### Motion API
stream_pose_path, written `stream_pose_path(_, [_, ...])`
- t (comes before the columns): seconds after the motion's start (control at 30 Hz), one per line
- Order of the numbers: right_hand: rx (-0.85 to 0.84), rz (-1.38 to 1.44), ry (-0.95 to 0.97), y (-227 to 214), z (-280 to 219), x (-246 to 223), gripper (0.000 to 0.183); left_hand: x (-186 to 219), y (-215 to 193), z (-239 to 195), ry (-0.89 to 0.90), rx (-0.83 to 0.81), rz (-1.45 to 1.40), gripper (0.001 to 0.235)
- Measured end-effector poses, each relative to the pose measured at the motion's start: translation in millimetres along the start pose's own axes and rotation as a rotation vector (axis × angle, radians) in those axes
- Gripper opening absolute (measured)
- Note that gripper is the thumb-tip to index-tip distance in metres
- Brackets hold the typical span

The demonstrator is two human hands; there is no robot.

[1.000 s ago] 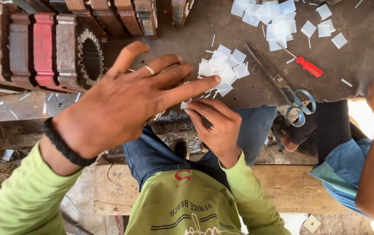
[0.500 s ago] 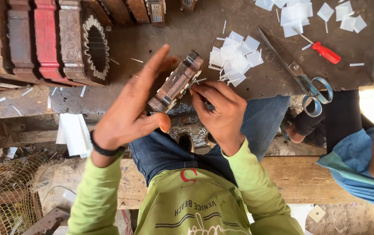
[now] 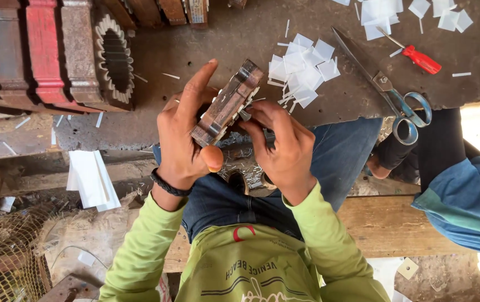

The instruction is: The person is cutting and inserting small pieces of white insulating paper into the slots of motor stators at a workbench.

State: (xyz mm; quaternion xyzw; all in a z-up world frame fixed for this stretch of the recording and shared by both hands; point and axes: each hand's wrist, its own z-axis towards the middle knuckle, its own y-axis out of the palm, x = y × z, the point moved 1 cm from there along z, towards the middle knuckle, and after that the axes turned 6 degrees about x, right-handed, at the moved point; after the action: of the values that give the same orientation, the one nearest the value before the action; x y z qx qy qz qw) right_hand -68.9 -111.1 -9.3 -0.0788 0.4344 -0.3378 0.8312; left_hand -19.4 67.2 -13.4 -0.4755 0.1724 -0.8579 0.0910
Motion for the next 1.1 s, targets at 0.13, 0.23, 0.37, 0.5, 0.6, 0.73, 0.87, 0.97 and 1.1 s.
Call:
stream_pose_path(0.13, [-0.03, -0.004, -0.037, -1.0, 2.1, 13.1, 0.037, -5.5, 1.8, 2.1, 0.037, 0.037, 0.008, 0.121])
stream_pose_path(0.23, [0.001, -0.013, -0.006, 2.2, 7.8, 18.1, 0.037, 12.4, -1.6, 12.6, -0.019, 0.026, -0.035, 0.125])
stream_pose_path(0.37, [0.008, 0.052, 0.051, 8.5, 19.8, 16.2, 0.04, -5.6, 0.1, 2.2, 0.006, 0.011, -0.001, 0.127])
stream_pose_path(0.5, [0.057, 0.009, 0.099, 12.2, 15.4, 20.0, 0.046, -9.1, 0.0, -0.6, 0.04, 0.032, 0.037, 0.124])
stream_pose_path(0.6, [0.088, 0.002, 0.156, 2.3, 16.6, 21.5, 0.044, 4.2, -0.3, 8.0, 0.017, 0.014, 0.008, 0.127])
stream_pose_path(0.73, [0.077, -0.18, 0.061, -33.5, 22.4, 24.6, 0.042, 2.6, -1.8, -3.1, -0.009, 0.167, 0.033, 0.122])
stream_pose_path(0.87, [0.06, -0.321, 0.045, -61.2, 21.0, 30.7, 0.023, -7.3, -1.1, -29.1, 0.179, 0.607, 0.179, 0.091])
stream_pose_path(0.97, [0.05, -0.342, 0.087, -62.1, 19.8, 32.7, 0.03, -41.4, 14.4, -72.9, 0.467, 0.709, -0.023, 0.084])
stream_pose_path(1.1, [0.023, -0.381, 0.015, -52.5, 29.7, 15.7, 0.032, 14.1, 5.5, -84.9, 0.423, 0.408, -0.05, 0.059])
